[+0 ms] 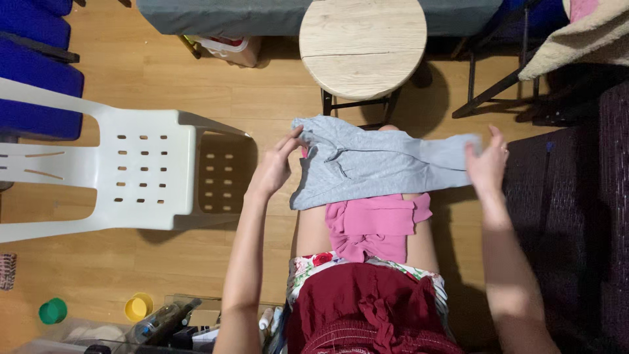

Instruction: The person folds various clothing items, including a grey t-shirt and a pink top, on their lap and places them into a drawer. They also gather and stack a pile of black plastic hangers on a nearby bed.

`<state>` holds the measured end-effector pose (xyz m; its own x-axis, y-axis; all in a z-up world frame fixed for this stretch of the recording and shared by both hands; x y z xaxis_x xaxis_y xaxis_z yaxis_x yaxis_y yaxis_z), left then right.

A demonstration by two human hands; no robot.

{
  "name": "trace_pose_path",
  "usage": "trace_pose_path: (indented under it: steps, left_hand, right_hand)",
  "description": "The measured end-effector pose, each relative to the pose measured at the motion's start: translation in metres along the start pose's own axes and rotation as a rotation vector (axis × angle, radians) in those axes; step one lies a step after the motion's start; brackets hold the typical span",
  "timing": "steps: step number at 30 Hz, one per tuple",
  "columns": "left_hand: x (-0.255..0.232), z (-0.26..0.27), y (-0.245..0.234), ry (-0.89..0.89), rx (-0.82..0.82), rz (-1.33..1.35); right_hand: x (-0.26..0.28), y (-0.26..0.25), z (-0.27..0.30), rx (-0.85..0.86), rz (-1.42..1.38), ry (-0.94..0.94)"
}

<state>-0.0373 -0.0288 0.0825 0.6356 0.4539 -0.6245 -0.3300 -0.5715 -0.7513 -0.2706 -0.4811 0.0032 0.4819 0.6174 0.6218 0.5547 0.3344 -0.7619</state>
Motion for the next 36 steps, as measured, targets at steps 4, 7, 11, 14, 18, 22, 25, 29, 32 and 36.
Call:
trace_pose_path:
  steps: [4,7,11,14,18,22,25,29,32,36]
  left_hand:
    - [-0.009,0.006,-0.013,0.070,-0.170,-0.239]
    - [-0.013,0.001,-0.016,0.180,-0.219,-0.124]
    - [-0.005,-0.006,-0.019,0.149,-0.183,-0.084]
    - [0.009,-0.012,-0.018,0.072,-0.192,0.081]
    - [0.024,-0.022,-0.009,-0.116,-0.203,0.373]
    - [0.019,-0.025,-0.014,-0.115,-0.147,0.452]
    - [0.016,-0.010,-0.012,-0.025,0.079,0.346]
    - [0.025,0.021,0.018,-0.024,0.287,0.286]
    - [0.048,0.029,0.039,-0.153,0.190,0.566]
    - [0.059,0.001,0.067,-0.290,0.069,0.896]
  right_hand:
    - [0.100,0.032,0.029,0.198,0.006,-0.338]
    - [0.186,0.075,0.056,0.499,-0.392,-0.475]
    - [0.263,0.105,0.075,0.558,-0.142,-0.825]
    - [0.275,0.124,0.066,0.551,-0.143,-0.847]
    - [0.261,0.136,0.044,0.540,-0.307,-0.732]
    - [0.254,0.129,0.031,0.703,-0.418,-0.460]
    - [0.273,0.094,0.062,0.698,-0.437,-0.908]
    - [0.264,0.091,0.093,0.751,-0.411,-1.063]
    - [0.217,0.127,0.085,0.861,-0.602,-0.609]
    - [0.175,0.177,0.056,0.845,-0.807,0.044]
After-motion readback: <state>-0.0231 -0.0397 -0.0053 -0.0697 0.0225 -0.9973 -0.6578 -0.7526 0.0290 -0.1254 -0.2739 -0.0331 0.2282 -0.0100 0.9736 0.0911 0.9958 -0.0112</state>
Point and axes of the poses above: each hand's wrist, its own z-axis away from the middle knuckle, its own y-axis out of the palm, x = y × z, the point moved 6 cm from there along -z, towards the middle knuckle, and after that the axes turned 5 degrees about -z, right-handed, at the moved point
